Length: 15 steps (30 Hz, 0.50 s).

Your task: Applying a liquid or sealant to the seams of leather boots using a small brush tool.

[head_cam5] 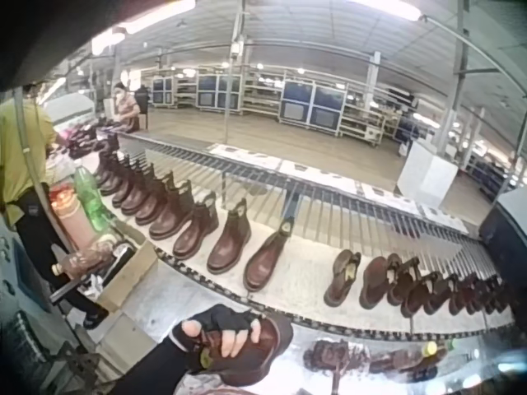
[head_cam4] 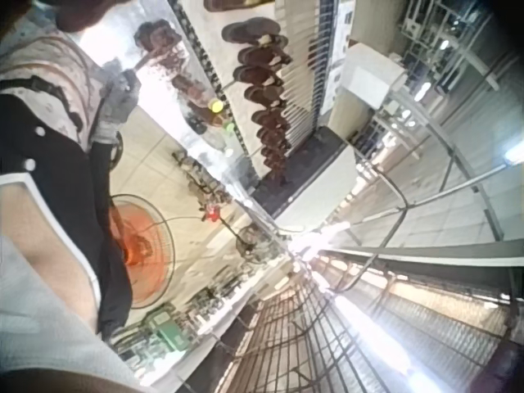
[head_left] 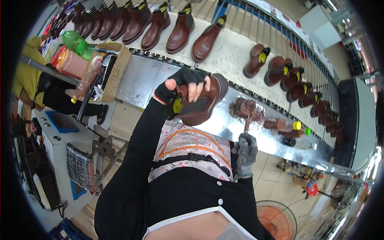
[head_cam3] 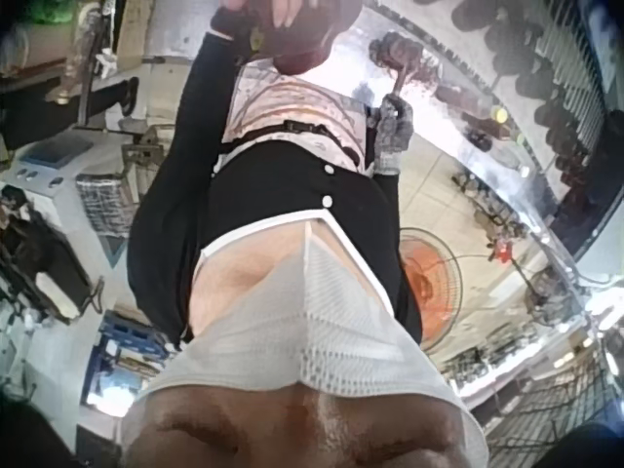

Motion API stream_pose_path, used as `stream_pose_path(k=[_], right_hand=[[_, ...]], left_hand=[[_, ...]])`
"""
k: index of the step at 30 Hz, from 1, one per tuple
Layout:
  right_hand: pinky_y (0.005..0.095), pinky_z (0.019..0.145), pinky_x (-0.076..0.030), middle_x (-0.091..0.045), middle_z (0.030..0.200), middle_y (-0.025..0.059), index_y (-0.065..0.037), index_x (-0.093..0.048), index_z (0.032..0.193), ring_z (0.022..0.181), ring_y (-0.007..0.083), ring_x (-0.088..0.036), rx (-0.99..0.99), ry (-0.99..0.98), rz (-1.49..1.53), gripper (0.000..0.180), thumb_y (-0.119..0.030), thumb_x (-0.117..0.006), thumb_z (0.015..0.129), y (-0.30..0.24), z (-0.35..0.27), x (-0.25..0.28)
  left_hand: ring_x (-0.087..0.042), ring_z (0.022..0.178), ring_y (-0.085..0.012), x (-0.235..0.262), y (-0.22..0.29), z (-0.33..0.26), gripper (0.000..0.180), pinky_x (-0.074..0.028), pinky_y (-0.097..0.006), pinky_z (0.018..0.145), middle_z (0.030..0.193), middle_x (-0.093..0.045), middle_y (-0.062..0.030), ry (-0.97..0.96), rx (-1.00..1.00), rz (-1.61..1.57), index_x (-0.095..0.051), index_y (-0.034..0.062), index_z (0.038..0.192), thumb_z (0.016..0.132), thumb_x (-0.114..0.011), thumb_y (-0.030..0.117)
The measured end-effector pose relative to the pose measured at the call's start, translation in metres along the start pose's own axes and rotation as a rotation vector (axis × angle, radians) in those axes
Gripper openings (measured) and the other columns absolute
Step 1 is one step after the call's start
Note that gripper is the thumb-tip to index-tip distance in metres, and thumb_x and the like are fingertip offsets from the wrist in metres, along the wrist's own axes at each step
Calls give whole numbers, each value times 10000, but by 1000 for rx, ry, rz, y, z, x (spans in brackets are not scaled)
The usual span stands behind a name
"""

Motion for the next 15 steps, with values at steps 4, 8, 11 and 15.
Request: stream_pose_path(k=[4,8,11,15], right_hand=[[226,438,-460,-595,864,78,-2,-543,1044,554,107,-562,225,-54,23,211,-123,-563,872,-30,-4,-5],[222,457,-471,-584,943,87,-16,-544,1083,611,103,-571,-51,-139,138,248,-124,-579,862,-9,7,0],[196,477,-471,-583,979,97,-15,-529,1155,612,93,-554,-41,-341,183,376,-163,-633,826,-53,5,-25],[230,600,-508,-627,980,111,-3,-589,1100,758,117,-598,-50,-435,-225,336,-127,-643,792,-109,6,-47]], left_hand=[[-497,780,-206,-2,5,-2,806,-176,-435,1017,564,-583,-13,58,44,6,-571,119,499,687,-322,862],[-483,768,-201,-5,7,1,783,-172,-423,1017,542,-563,-13,81,53,-33,-560,114,494,681,-374,851],[-490,743,-197,-8,7,2,766,-179,-421,1005,543,-568,-10,109,69,-57,-556,117,493,686,-394,841],[-495,713,-200,-15,3,7,778,-201,-408,995,546,-572,-2,42,81,-71,-551,115,476,670,-395,852]])
Point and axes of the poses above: each hand's wrist, its own z-axis towards the middle knuckle, its own x-axis out of the back of the hand, y = z × x, the point moved 10 cm from there along z, towards the middle knuckle
